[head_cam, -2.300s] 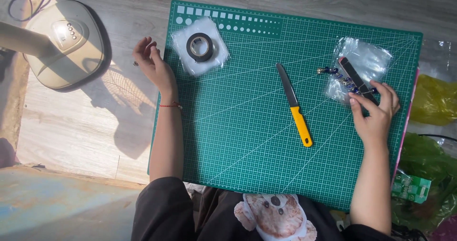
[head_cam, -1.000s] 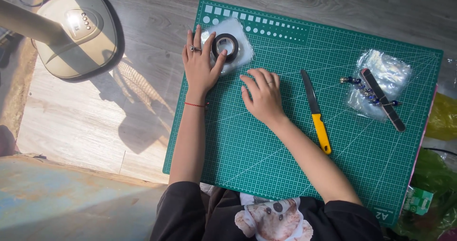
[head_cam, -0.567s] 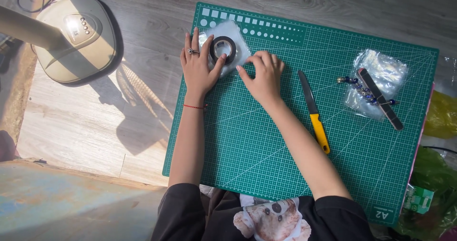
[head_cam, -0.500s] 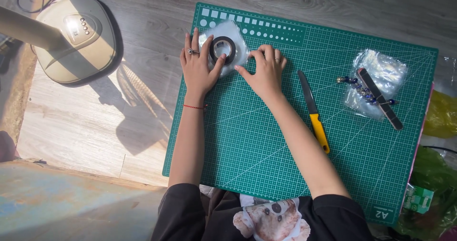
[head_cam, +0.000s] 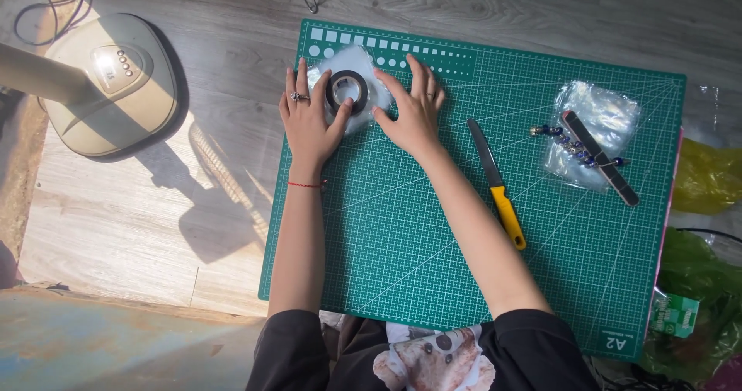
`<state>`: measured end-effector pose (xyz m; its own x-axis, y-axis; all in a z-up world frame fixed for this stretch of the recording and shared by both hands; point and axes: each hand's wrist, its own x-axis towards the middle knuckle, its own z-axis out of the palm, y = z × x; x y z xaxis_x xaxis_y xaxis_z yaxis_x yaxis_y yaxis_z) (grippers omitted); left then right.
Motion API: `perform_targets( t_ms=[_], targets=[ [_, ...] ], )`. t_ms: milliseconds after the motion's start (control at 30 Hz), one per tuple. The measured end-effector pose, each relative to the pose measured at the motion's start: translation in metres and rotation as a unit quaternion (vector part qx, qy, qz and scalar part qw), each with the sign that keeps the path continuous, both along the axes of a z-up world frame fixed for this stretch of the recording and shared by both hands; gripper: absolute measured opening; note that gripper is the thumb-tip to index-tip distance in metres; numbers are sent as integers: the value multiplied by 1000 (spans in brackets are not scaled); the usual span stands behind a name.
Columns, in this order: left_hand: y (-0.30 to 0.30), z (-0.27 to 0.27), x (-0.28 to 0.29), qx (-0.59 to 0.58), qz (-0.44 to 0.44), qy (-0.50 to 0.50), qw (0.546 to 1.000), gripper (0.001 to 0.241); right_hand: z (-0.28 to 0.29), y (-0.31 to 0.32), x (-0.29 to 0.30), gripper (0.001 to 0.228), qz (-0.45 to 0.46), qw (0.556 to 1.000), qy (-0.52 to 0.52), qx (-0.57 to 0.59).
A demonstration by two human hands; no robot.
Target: Cutting thin plastic strips or tape on a green cutting mat using a utility knife.
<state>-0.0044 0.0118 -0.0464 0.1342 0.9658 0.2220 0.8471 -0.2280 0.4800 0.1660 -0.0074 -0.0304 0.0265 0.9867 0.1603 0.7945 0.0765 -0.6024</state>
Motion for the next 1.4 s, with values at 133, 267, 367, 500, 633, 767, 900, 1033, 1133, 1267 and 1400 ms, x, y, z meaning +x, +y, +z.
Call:
perform_targets(
  t_ms=[133,267,367,500,633,767,900,1033,1133,1267,1400],
  targets=[
    [-1,-1,-1,14,3,-5,1000,54,-5,-1,-1,25,12,999,-5,38],
    [0,-5,-2,24,4,-21,999,51,-14,3,0,15,7,999,2,46],
    [0,-6,-2,19,3,-11,1000,52,-23,7,2,18,22,998,-30,41],
    [0,-1,-1,11,-2,-17,1000,52,-28,12,5,20,33,997,-61,35],
    [1,-1,-2,-6,-4,-8,1000,51,-37,20,8,25,55,991,-118,34],
    [-3,11,2,38,-7,15,999,50,-19,28,1,36,83,991,84,60],
    [-3,11,1,29,-21,24,999,50,-22,34,-6,38,77,965,251,-20],
    [-2,7,-1,8,-28,57,998,55,-12,27,-10,37,91,955,278,-45],
    [-4,6,-1,11,-10,25,1000,59,-9,27,-8,38,60,926,371,-23],
    [0,7,-4,-1,-13,-73,997,59,-12,33,-8,45,75,898,433,-15],
    [-2,14,-5,-14,-26,-94,995,58,-15,36,-11,50,109,887,449,-23]
  ],
)
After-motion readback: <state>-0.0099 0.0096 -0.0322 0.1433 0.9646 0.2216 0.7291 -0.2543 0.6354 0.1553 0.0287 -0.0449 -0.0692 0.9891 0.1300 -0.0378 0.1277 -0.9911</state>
